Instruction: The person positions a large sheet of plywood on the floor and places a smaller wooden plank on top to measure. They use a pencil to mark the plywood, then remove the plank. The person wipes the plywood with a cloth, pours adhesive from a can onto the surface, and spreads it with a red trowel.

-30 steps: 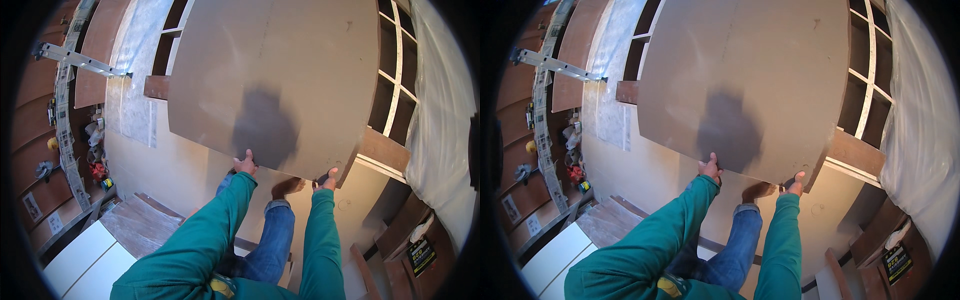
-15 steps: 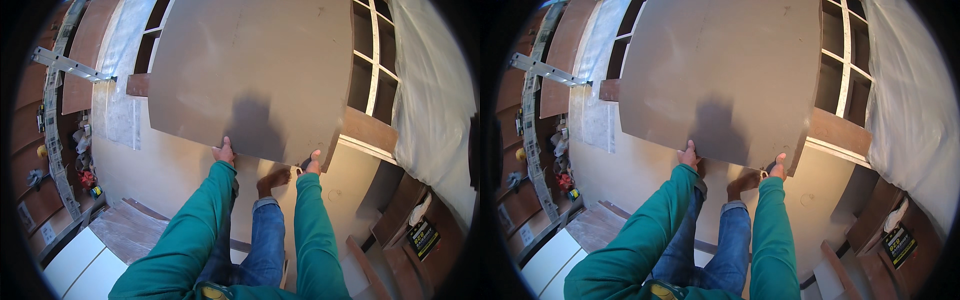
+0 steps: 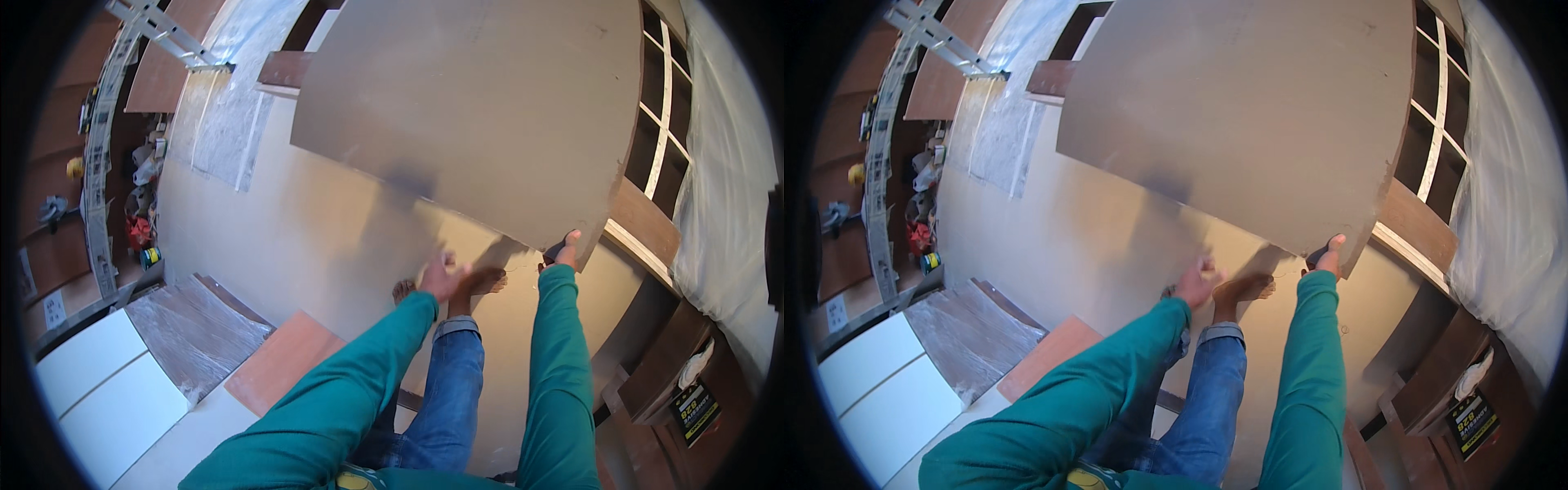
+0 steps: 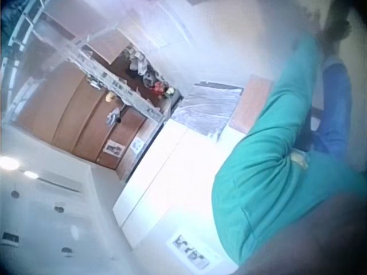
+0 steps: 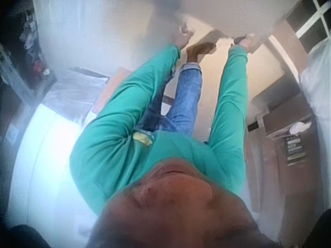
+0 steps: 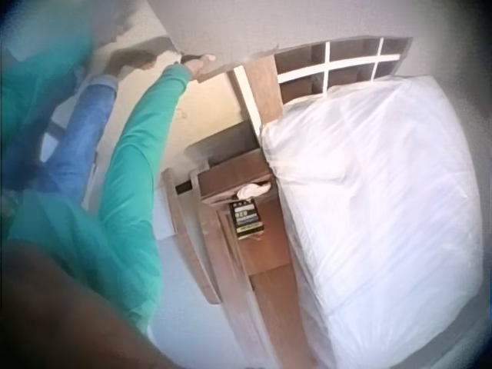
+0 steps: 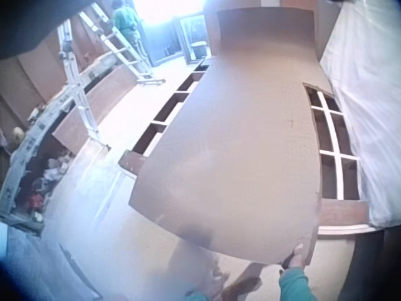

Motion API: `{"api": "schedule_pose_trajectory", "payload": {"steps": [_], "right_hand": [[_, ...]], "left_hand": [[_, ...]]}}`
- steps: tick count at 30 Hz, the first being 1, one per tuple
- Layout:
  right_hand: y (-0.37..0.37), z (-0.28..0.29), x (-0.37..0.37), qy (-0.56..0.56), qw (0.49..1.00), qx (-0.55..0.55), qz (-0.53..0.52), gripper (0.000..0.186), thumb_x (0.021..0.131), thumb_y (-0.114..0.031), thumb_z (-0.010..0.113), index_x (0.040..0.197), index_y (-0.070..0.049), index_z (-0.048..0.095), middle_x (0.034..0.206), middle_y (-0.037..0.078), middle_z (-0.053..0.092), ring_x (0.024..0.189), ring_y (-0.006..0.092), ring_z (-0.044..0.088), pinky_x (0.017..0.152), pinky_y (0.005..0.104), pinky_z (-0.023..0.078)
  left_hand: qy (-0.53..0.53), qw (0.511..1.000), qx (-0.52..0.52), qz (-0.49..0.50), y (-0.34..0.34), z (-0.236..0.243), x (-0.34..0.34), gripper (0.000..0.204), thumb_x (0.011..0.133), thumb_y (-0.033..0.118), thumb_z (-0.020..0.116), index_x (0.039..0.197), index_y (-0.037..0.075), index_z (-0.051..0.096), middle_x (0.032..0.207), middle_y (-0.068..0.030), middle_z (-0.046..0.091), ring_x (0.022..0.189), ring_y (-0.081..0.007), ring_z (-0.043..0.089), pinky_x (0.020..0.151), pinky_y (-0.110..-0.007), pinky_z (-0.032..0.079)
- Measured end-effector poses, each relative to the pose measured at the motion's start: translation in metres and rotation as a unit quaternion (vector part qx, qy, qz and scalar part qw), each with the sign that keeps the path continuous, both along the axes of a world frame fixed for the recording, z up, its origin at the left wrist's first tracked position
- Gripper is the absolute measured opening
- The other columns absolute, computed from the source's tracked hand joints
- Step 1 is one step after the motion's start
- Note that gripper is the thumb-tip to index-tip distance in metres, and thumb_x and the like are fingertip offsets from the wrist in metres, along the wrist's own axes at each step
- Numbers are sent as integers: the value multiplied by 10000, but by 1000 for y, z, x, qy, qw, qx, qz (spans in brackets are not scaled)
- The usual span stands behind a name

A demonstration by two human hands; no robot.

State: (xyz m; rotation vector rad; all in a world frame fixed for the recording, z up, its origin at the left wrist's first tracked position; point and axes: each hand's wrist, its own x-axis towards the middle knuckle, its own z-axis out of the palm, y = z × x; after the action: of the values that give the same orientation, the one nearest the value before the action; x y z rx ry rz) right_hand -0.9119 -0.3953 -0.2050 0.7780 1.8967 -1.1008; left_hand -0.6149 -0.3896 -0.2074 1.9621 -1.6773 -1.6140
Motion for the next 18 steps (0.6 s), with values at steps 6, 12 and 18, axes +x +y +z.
{"api": "schedule_pose_trajectory", "payload": {"steps": [6, 12, 18], "right_hand": [[12, 20, -14, -62, 996, -45, 43, 1054, 708, -923, 512, 1442, -170, 433, 1272, 120, 573, 1078, 259, 589, 1089, 642, 238], [33, 64, 21, -68, 997, -47, -7, 1134, 734, -904, 494, 1570, -223, 142, 1361, 212, 501, 1140, 324, 574, 1104, 645, 219], [203, -32, 12, -59, 975, 33, 210, 416, 958, -488, 546, 1105, -131, 700, 923, 5, 742, 945, 214, 693, 894, 561, 472]], "left_hand": [[38, 996, 53, -65, 80, 42, 105, 380, 886, 321, 700, 1096, 5, 678, 1017, -178, 712, 976, -268, 689, 880, -393, 528], [3, 995, 60, 85, 62, 53, 200, 207, 897, 206, 613, 927, 28, 714, 740, -98, 702, 734, -281, 692, 731, -387, 543], [-16, 980, -191, 54, 32, 35, 231, 121, 897, 118, 617, 929, 37, 701, 726, -94, 667, 625, -173, 627, 587, -328, 515]]}}
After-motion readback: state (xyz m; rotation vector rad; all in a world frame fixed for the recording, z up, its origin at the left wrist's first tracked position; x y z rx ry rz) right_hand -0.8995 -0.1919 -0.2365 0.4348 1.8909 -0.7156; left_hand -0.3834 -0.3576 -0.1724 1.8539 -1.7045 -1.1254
